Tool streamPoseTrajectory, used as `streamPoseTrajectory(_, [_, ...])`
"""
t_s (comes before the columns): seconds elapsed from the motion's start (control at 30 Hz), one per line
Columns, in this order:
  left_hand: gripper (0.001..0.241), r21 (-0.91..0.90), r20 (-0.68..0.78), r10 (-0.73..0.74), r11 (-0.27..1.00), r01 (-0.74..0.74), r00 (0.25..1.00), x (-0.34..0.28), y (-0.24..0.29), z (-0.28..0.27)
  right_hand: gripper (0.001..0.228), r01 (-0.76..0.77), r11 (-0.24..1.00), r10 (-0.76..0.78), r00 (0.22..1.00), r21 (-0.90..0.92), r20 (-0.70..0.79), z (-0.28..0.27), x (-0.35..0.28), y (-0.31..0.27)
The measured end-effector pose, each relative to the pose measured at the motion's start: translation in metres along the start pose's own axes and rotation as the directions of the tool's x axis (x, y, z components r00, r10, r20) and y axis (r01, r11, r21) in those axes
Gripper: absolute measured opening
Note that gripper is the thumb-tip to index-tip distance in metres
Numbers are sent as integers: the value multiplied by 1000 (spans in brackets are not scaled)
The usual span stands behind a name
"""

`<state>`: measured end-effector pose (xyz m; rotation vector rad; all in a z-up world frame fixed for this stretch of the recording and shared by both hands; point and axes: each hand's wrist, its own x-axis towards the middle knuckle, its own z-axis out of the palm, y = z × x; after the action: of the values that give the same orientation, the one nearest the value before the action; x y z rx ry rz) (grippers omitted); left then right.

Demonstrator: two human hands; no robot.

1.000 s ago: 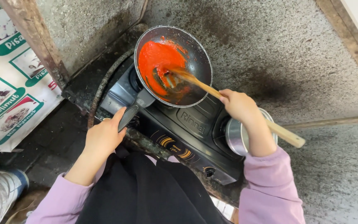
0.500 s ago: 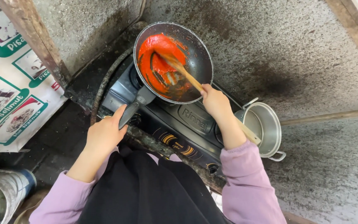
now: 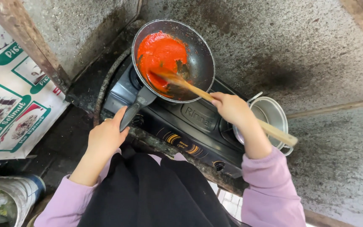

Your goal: The person stirs a red sauce in a pan on a stove using a wooden spoon and turns a burner knob.

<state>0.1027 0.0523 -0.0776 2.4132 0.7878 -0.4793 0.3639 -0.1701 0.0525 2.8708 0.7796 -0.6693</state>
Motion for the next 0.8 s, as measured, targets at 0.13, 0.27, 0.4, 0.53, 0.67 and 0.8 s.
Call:
streamPoseTrajectory(0.13, [68,16,2,-15,1000,15,1000,0,1,-1,38,-70,987,71,997,-146,2,-14,-2,27])
streamPoseTrajectory(0.27, [67,17,-2,-13,1000,13,1000,4,-2,3,40,-39,999,37,994,-18,-104,26,52,26])
streamPoseTrajectory(0.4, [68,40,-7,-12,999,12,1000,6,-5,8,39,37,999,-37,999,35,-13,2,3,4])
streamPoseTrajectory(0.53, [67,37,-22,-12,999,13,1000,5,-4,7,39,-41,990,45,999,-132,24,-19,-8,24])
streamPoseTrajectory(0.67, [66,17,-43,11,1000,-11,999,4,-6,9,39,-79,993,67,989,-88,-131,28,45,23])
streamPoseTrajectory(0.8, [66,18,-32,16,1000,-16,999,3,-4,4,40,22,1000,-22,999,-2,-49,17,14,-2])
